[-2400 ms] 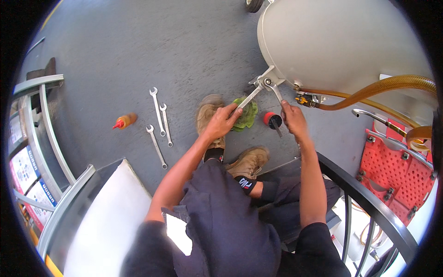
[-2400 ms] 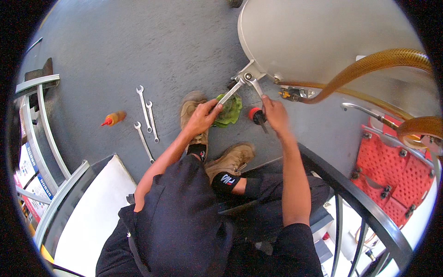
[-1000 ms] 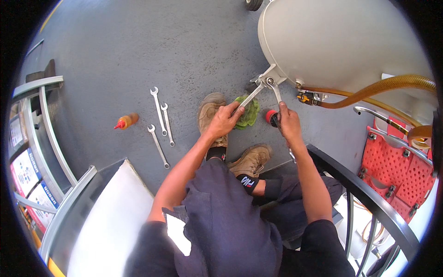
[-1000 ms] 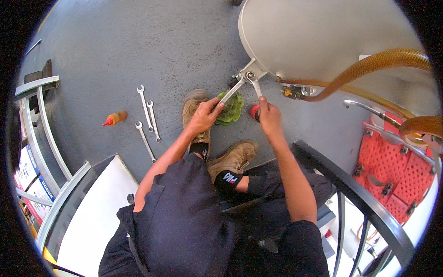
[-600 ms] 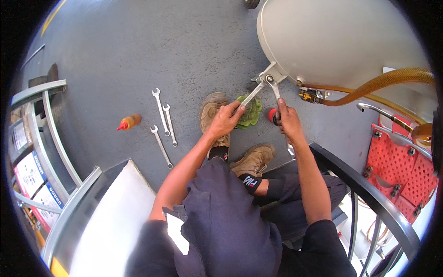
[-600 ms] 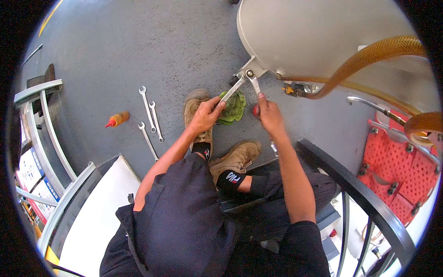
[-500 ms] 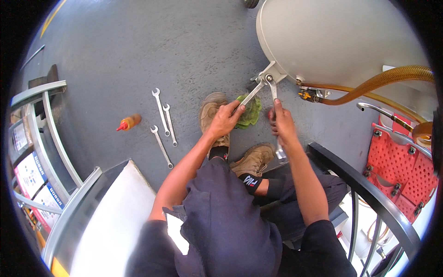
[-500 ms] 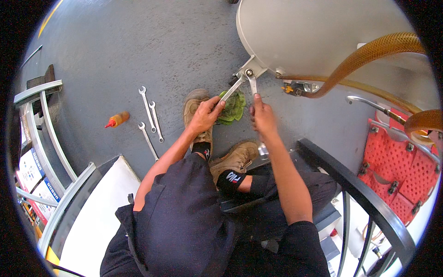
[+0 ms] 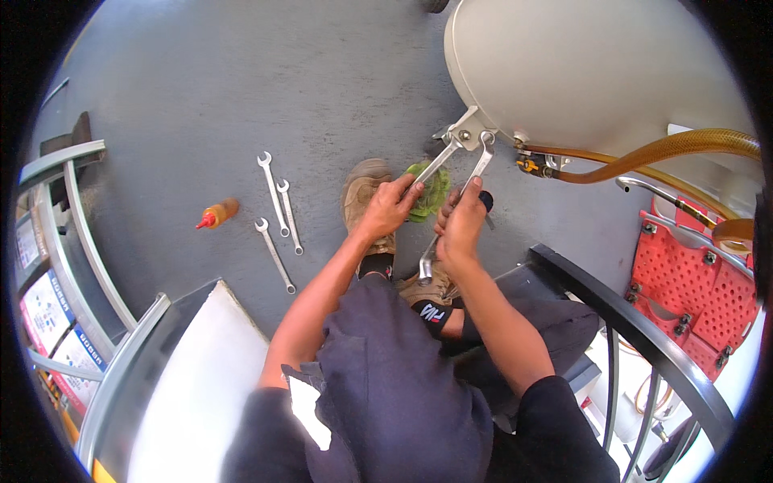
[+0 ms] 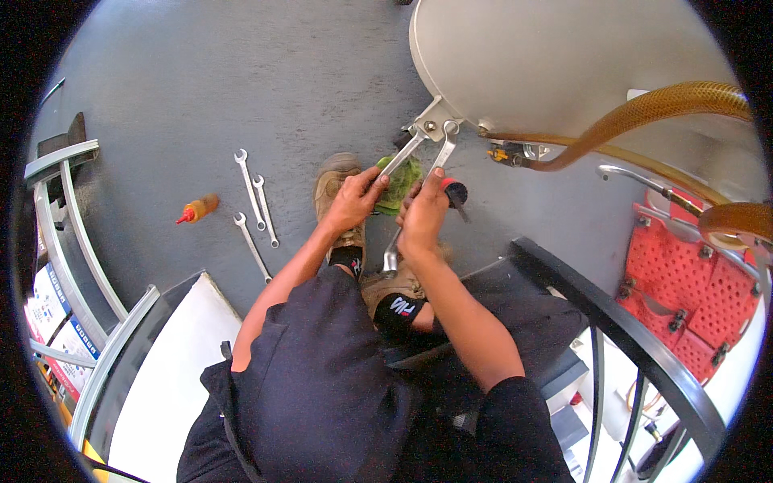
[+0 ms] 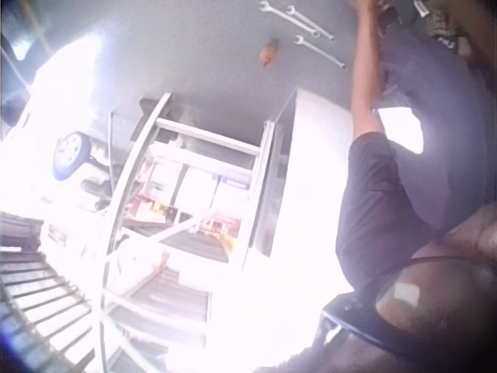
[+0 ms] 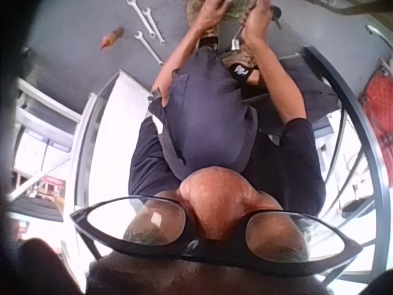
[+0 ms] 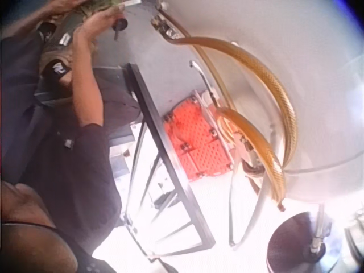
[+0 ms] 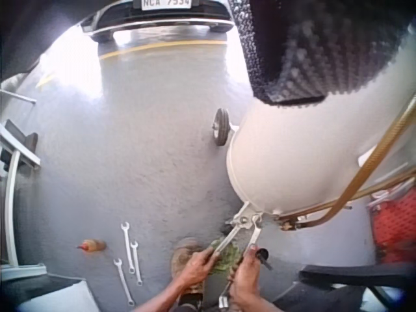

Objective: The person sits on the floor and uses a green cloth to wipe a valve attached to a white tank. They then use two wrenches to tighten the valve fitting. The person continues to wipe the valve and surrounding area with the cloth.

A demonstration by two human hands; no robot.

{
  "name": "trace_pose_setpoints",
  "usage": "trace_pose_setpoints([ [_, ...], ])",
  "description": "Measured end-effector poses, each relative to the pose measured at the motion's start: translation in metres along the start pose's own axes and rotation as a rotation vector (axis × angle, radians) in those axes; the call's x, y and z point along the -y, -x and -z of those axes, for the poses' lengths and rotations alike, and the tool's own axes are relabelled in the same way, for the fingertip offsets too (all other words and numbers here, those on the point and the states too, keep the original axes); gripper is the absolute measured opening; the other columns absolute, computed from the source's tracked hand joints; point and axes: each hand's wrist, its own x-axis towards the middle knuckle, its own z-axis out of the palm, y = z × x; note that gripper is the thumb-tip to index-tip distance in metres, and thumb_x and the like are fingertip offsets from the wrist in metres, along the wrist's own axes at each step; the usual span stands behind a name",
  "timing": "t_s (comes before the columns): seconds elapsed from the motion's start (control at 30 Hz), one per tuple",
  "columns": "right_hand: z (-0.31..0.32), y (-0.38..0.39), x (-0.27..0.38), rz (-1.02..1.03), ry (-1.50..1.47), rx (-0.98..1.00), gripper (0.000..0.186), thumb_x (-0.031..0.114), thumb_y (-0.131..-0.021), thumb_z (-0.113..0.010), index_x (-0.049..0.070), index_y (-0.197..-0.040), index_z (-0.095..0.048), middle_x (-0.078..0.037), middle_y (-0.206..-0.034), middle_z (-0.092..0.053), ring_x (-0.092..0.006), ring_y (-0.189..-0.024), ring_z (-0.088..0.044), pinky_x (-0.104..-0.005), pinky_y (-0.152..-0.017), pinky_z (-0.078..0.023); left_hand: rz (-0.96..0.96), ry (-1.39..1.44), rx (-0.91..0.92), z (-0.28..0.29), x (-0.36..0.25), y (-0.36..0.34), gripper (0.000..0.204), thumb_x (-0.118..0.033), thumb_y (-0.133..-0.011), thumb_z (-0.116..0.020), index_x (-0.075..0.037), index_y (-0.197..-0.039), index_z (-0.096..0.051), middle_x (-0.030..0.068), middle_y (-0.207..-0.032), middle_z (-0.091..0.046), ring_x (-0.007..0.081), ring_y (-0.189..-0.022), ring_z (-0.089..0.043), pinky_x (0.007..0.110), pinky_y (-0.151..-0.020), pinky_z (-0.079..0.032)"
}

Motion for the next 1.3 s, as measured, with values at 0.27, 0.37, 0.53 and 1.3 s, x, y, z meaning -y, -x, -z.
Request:
trace_pose_setpoints([
  [0.27, 0.073, -0.063, 0.035, 0.139, 0.767, 0.210, 0.063, 0.070, -0.101, -0.046, 0.015, -0.069, -0.047, 0.007, -0.055, -0.035, -0.0063, -0.042, -0.029, -0.0259, -0.039, -0.021, -0.017, -0.001, -0.005, 0.004, -0.008, 0.001, 0.037, -0.033, -0.107, -0.056, 0.003, -0.102, -0.062, 0.0189, -0.065, -0.056, 0.0285, -0.056, -0.052, 0.044, -0.057, -0.039],
  [0.37, 0.088, -0.085, 0.044, 0.245, 0.891, 0.279, 0.064, 0.070, -0.101, -0.046, 0.015, -0.068, -0.047, 0.007, -0.055, -0.035, -0.0064, -0.042, -0.030, -0.0259, -0.040, -0.021, -0.059, 0.005, -0.027, 0.001, 0.002, 0.000, 0.037, -0.034, -0.107, -0.055, 0.002, -0.100, -0.062, 0.0168, -0.063, -0.054, 0.0256, -0.055, -0.050, 0.043, -0.056, -0.039],
  [0.53, 0.086, -0.090, 0.072, 0.115, 0.953, 0.398, 0.064, 0.069, -0.101, -0.047, 0.015, -0.067, -0.047, 0.006, -0.055, -0.035, -0.0069, -0.044, -0.032, -0.0255, -0.042, -0.023, -0.021, 0.040, -0.007, 0.002, -0.005, 0.001, 0.038, -0.034, -0.108, -0.054, 0.001, -0.096, -0.061, 0.0126, -0.060, -0.051, 0.0209, -0.053, -0.048, 0.042, -0.054, -0.038],
  [1.3, 0.001, 0.002, -0.051, -0.128, -0.251, 0.342, 0.060, 0.064, -0.106, -0.041, 0.015, -0.072, -0.036, 0.004, -0.055, -0.025, -0.0102, -0.044, -0.019, -0.0290, -0.043, -0.017, -0.005, 0.093, -0.007, 0.008, -0.009, -0.001, 0.037, -0.031, -0.108, -0.055, 0.002, -0.095, -0.062, 0.0134, -0.067, -0.058, 0.0213, -0.061, -0.053, 0.040, -0.059, -0.044],
])
